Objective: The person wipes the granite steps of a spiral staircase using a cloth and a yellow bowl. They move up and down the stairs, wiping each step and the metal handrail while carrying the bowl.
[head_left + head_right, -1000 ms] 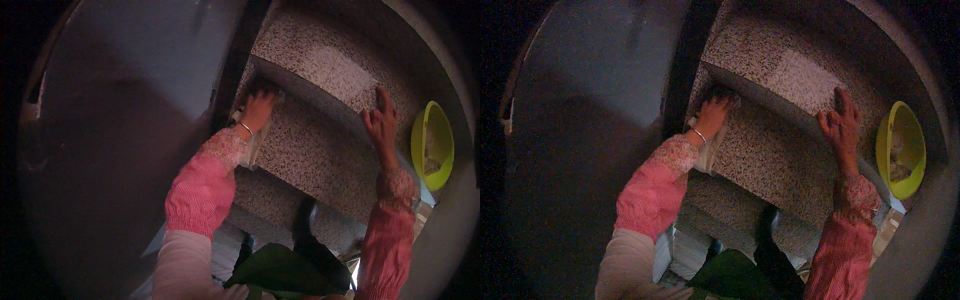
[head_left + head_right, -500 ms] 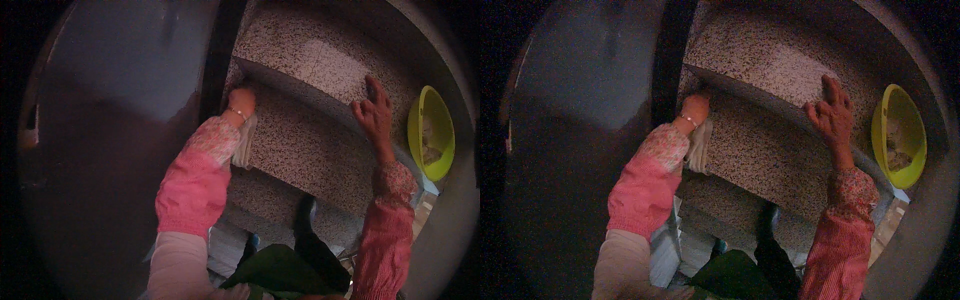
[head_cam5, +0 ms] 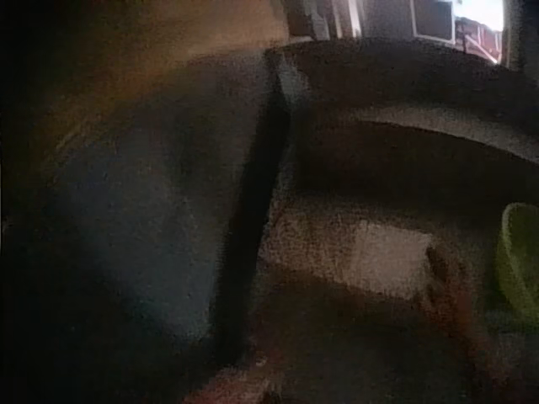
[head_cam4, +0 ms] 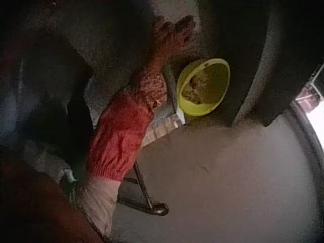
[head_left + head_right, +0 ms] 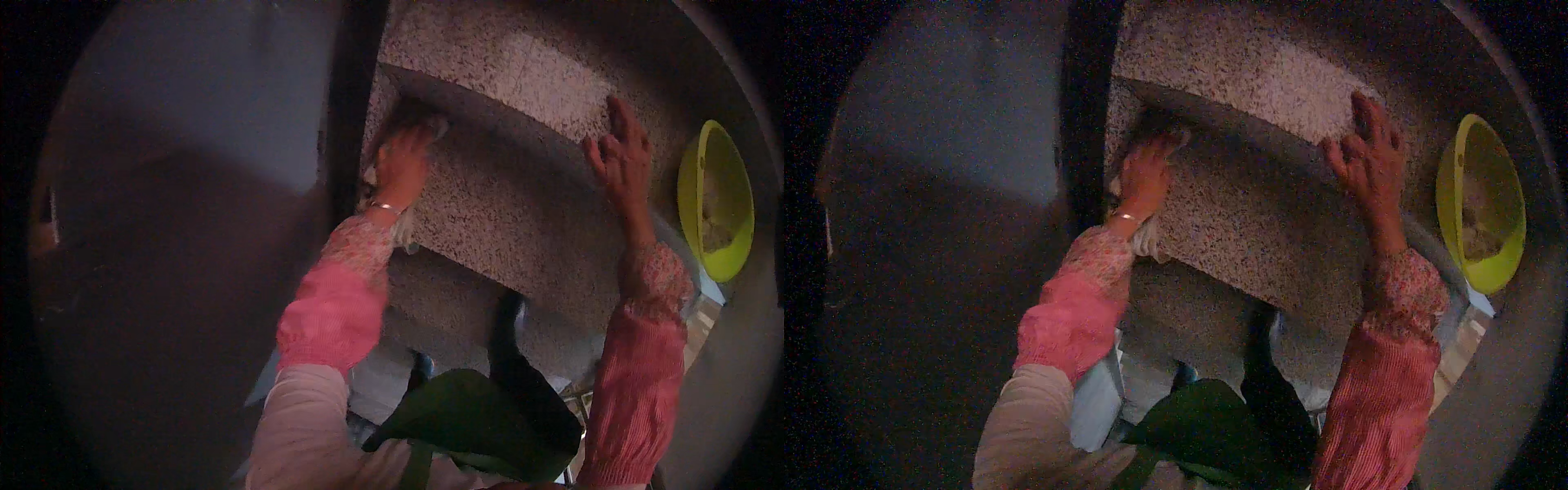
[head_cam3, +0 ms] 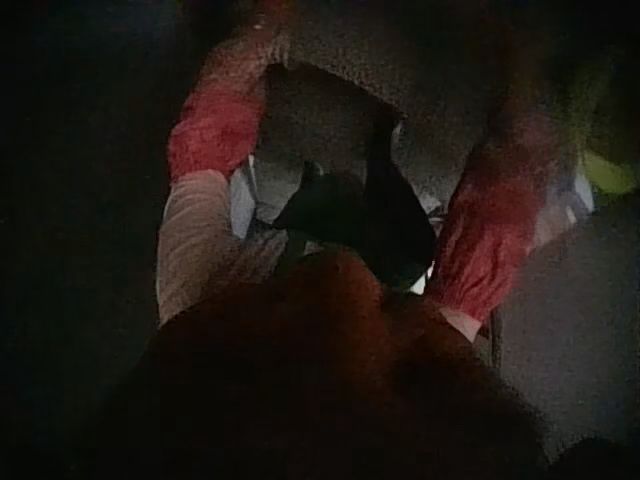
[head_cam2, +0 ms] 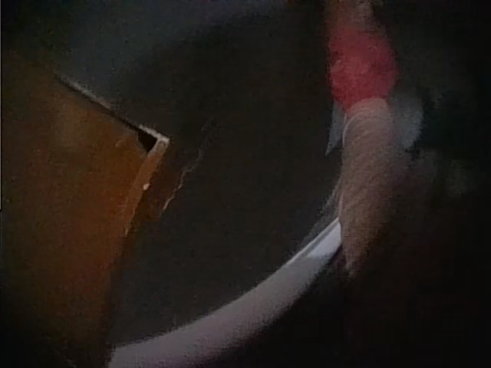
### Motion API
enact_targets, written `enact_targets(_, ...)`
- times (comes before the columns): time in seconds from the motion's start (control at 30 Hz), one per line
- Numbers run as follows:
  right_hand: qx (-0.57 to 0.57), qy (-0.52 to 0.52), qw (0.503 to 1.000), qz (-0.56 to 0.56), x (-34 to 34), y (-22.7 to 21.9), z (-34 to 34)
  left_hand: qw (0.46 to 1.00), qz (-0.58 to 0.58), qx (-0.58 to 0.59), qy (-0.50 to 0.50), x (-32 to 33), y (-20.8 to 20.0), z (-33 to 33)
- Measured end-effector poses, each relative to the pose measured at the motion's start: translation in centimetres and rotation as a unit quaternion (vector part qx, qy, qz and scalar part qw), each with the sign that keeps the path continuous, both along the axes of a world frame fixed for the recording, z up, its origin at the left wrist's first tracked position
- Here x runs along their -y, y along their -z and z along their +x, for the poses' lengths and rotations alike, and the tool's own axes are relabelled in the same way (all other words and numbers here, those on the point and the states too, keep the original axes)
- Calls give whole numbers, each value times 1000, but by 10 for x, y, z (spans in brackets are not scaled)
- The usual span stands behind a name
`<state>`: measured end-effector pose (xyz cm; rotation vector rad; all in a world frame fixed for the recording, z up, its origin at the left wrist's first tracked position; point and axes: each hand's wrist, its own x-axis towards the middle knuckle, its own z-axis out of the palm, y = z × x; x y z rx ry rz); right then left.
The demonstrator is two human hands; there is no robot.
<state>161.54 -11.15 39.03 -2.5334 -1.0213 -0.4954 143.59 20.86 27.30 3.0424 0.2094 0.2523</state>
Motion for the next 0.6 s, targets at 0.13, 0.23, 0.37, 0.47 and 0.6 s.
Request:
enact_targets(0.13, 12, 4, 1000, 5, -2, 1, -2, 999, 10, -37, -39, -3, 2, -78)
enact_targets(0.23, 28, 7, 999, 16, 1, 2, 2, 993, 3, -98, -58, -2, -14, -141)
enact_targets(0.37, 29, 12, 999, 18, -1, 3, 4, 977, -171, -114, -51, -15, -55, -179)
enact_targets(0.47, 45, 11, 998, 30, 0, 6, 3, 991, -130, 31, 0, -3, -92, -122)
enact_targets(0.6, 29, 1, 1000, -2, -8, 9, -1, 993, -8, 99, 56, 11, -70, -16)
